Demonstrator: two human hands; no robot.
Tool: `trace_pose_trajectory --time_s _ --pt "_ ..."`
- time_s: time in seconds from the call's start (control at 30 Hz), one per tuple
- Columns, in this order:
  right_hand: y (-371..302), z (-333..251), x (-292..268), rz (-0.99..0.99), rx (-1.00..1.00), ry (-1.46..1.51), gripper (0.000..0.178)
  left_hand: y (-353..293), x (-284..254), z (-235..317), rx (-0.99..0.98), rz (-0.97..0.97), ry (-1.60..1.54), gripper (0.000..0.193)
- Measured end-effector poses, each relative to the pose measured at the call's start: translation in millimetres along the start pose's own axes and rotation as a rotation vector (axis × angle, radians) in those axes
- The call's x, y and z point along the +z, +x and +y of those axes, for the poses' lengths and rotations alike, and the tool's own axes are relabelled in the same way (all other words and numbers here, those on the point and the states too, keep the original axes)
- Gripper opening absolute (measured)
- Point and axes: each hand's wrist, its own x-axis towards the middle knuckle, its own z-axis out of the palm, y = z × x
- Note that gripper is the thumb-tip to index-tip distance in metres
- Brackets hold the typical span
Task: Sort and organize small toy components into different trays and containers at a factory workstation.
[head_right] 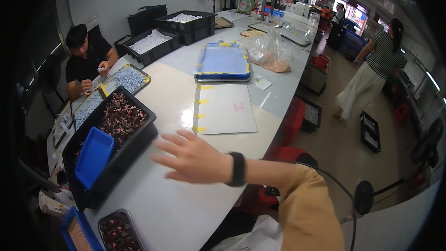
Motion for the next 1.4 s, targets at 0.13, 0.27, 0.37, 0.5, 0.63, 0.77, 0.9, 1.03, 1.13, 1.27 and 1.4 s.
trace_pose_trajectory --time_s 0.13,0.27,0.37,0.5,0.63,0.77,0.9,1.03,1.13,1.27,1.4 --pt "79.0 44.2 72.6 0.133 0.113 -0.152 0.063 -1.0 0.6 -0.9 -0.017 -0.022 0.037 0.047" --pt "103.4 59.1 143.2 0.158 0.096 -0.253 0.052 11.9 -21.6 -3.7 -0.104 0.035 0.047 0.044" --pt "108.6 59.2 171.3 0.152 0.115 -0.188 0.036 6.7 -12.9 -4.3 -0.06 0.04 0.028 0.041" --pt "117.3 54.3 168.1 0.162 0.093 -0.152 0.036 -14.0 16.9 3.1 0.015 -0.018 0.041 0.037" --pt "121.3 75.4 172.0 0.137 -0.071 -0.268 0.036 -9.1 15.2 1.6 0.026 -0.037 0.055 0.036" --pt "128.5 81.5 172.6 0.089 -0.16 -0.292 0.039 -3.8 4.2 -0.4 -0.002 -0.06 0.04 0.036" --pt "127.2 84.2 180.5 0.193 -0.161 -0.221 0.04 -9.0 13.5 1.2 0.038 -0.084 0.049 0.039" --pt "125.8 80.8 179.5 0.213 -0.104 -0.127 0.04 -7.3 12.3 0.8 0.079 -0.065 0.064 0.044" --pt "125.0 76.2 172.9 0.139 -0.069 -0.107 0.04 -13.4 24.6 1.6 0.093 -0.034 0.073 0.042" --pt "124.9 76.1 170.8 0.114 -0.036 -0.086 0.039 -0.6 3.6 -1.2 0.037 -0.004 0.074 0.039" --pt "115.1 67.5 159.2 0.165 -0.043 -0.119 0.046 3.2 0.0 -2.5 -0.02 -0.016 0.035 0.039"
